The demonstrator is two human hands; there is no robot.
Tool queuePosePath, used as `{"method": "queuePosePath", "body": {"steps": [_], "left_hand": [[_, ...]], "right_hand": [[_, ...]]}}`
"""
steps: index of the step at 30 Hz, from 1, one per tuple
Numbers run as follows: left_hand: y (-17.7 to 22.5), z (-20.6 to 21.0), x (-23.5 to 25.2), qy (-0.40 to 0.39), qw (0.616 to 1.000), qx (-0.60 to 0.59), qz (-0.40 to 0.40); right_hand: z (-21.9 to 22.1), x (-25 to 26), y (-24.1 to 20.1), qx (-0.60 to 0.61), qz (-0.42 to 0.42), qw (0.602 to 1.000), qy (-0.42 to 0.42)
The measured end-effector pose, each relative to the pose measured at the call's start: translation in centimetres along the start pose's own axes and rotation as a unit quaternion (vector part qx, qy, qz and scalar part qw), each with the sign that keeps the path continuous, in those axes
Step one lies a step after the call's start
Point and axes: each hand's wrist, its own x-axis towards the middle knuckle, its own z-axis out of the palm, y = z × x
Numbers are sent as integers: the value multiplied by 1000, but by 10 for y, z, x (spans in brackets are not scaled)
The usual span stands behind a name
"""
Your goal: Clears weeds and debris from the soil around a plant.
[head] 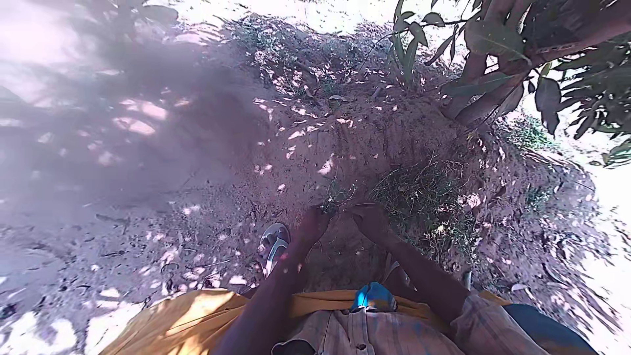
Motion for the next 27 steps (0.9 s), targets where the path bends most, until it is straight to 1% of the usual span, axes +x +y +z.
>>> {"method": "queuePosePath", "body": {"steps": [2,4,6,8,10,12,15,16,17,18,20,22,24,25,27], "left_hand": [[0,4,-2,-42,999,7,-10],[4,4,-6,-56,996,64,-15],[8,-1,-5,-46,993,103,-26],[6,-4,-3,-2,995,91,-41],[1,-8,0,52,997,26,-45],[-3,-10,3,97,992,-75,-27],[-5,-10,8,126,967,-223,-4],[-6,-10,9,130,957,-258,-2],[-7,-10,10,133,950,-284,-9],[-6,-10,11,131,945,-298,-16],[-6,-8,10,120,947,-298,-11],[-1,-5,6,119,956,-268,2],[-2,-3,5,116,961,-251,10],[-3,-3,6,112,963,-245,14],[-5,-2,6,105,965,-238,13]], "right_hand": [[3,-2,-2,15,-32,999,20],[2,-1,-5,3,-48,999,11],[-3,1,-6,-24,-43,998,-26],[-5,8,2,-50,-38,997,-45],[-15,14,16,-88,9,992,-86],[-30,20,34,-134,77,984,-88],[-59,19,50,-158,226,961,-24],[-63,19,57,-160,252,954,7],[-63,18,65,-157,260,952,23],[-60,17,70,-148,246,957,33],[-44,16,73,-98,177,978,53],[-24,15,63,-1,66,992,109],[-7,19,52,24,-33,986,162],[-4,19,44,24,-67,983,172],[-6,18,26,42,-98,981,162]]}}
